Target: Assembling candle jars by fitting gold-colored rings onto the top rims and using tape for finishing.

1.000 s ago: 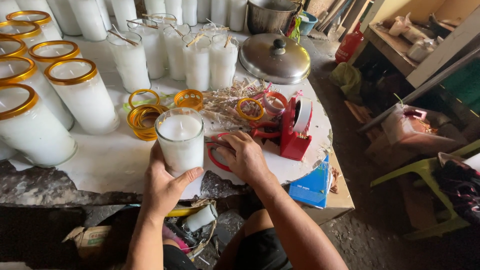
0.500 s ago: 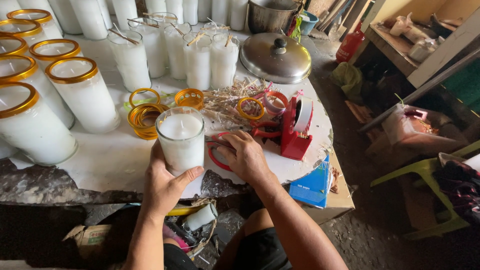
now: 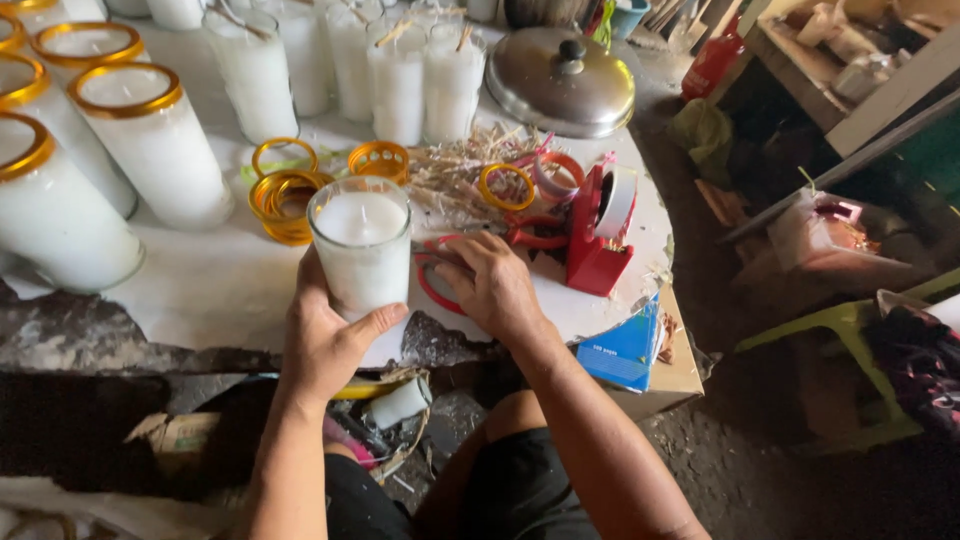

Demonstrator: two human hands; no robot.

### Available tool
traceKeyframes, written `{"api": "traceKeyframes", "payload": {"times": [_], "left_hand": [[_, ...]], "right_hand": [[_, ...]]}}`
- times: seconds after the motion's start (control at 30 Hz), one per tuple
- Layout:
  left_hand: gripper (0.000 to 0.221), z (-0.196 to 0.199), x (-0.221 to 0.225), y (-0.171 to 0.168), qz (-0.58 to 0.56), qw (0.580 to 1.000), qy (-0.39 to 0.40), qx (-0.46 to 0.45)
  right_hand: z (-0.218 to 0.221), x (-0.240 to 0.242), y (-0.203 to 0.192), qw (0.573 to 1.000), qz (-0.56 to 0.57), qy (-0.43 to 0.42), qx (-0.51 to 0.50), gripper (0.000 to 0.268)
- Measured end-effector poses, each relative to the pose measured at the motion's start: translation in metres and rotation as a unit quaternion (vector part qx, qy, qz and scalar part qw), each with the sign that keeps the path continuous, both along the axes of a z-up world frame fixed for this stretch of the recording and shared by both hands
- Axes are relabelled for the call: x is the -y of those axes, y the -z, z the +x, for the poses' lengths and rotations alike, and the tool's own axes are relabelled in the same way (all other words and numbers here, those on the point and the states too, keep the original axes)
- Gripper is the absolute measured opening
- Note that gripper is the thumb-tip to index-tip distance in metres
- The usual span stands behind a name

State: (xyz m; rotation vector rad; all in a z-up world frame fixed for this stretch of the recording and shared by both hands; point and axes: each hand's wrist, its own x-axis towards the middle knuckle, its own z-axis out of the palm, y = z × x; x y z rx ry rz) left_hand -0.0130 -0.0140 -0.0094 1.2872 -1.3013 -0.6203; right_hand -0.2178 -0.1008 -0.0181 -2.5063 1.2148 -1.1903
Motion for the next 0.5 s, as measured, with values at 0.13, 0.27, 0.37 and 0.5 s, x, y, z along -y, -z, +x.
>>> {"api": "traceKeyframes", "payload": {"times": [0.13,0.27,0.37,0.5], "left_hand": [[0.106,-0.002,-0.002,-0.004,0.011,1.0,0.001,-0.005],[0.105,-0.002,-0.003,-0.008,-0.003,1.0,0.007,-0.01],[0.104,-0.002,-0.004,-0.011,-0.011,1.0,0.009,-0.015],[0.107,0.0,-0.005,-0.01,0.0,1.0,0.011,-0.014]], "right_hand": [[-0.002,0.003,0.005,1.0,-0.005,-0.004,-0.002,0.03],[-0.001,0.003,0.007,1.0,-0.008,-0.008,0.002,0.031],[-0.001,0.004,0.006,1.0,-0.008,-0.011,0.005,0.031],[-0.002,0.002,0.008,1.0,-0.007,-0.005,0.009,0.03]]}}
